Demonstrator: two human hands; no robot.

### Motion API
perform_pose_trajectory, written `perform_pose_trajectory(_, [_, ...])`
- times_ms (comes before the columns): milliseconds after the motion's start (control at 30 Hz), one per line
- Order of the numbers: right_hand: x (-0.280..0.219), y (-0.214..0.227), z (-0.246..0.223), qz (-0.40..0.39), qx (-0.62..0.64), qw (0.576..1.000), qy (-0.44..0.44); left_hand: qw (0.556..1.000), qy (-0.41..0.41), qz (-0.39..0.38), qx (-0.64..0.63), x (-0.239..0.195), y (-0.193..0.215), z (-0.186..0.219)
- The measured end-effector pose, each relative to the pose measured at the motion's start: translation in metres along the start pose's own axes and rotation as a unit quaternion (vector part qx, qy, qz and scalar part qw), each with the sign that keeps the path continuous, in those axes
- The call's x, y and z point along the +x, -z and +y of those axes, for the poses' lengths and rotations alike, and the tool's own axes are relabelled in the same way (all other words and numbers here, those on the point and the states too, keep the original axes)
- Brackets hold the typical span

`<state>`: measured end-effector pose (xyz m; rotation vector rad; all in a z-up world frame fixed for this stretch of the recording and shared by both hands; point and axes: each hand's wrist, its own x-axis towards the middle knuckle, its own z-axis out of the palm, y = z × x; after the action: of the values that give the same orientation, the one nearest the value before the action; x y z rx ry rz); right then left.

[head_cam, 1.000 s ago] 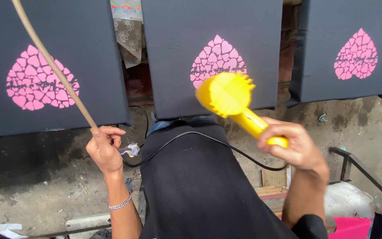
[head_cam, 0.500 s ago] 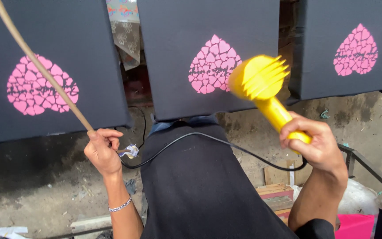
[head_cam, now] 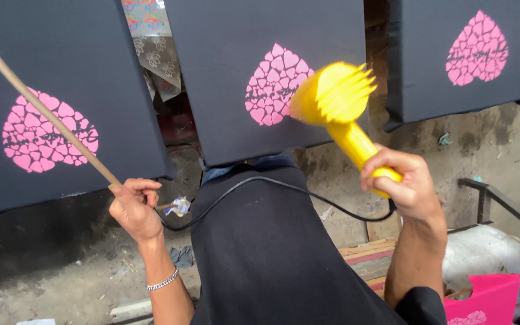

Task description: Using a heat gun to dry screen-printed designs on black t-shirts.

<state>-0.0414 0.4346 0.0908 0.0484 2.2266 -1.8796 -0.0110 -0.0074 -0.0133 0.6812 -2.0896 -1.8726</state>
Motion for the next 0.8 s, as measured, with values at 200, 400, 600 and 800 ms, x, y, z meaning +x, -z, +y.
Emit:
perform_pose_trajectory(200, [-0.019,0.023,-0.016,-0.030,-0.051,0.997,-0.045,0.998,0.025,0.009,0.060,-0.004,-0.005,0.021])
perform_pose_trajectory(400, [-0.009,0.012,-0.018,0.026,-0.085,0.996,-0.026,0.999,0.017,0.010,0.051,-0.004,-0.010,0.023])
perform_pose_trajectory(600, [-0.007,0.030,-0.009,0.040,-0.072,0.995,-0.054,0.998,0.019,0.035,0.038,-0.005,-0.011,0.026])
perform_pose_trajectory(800, [0.012,0.032,-0.018,0.055,-0.083,0.994,-0.049,0.992,0.051,0.105,0.043,0.002,0.018,0.027])
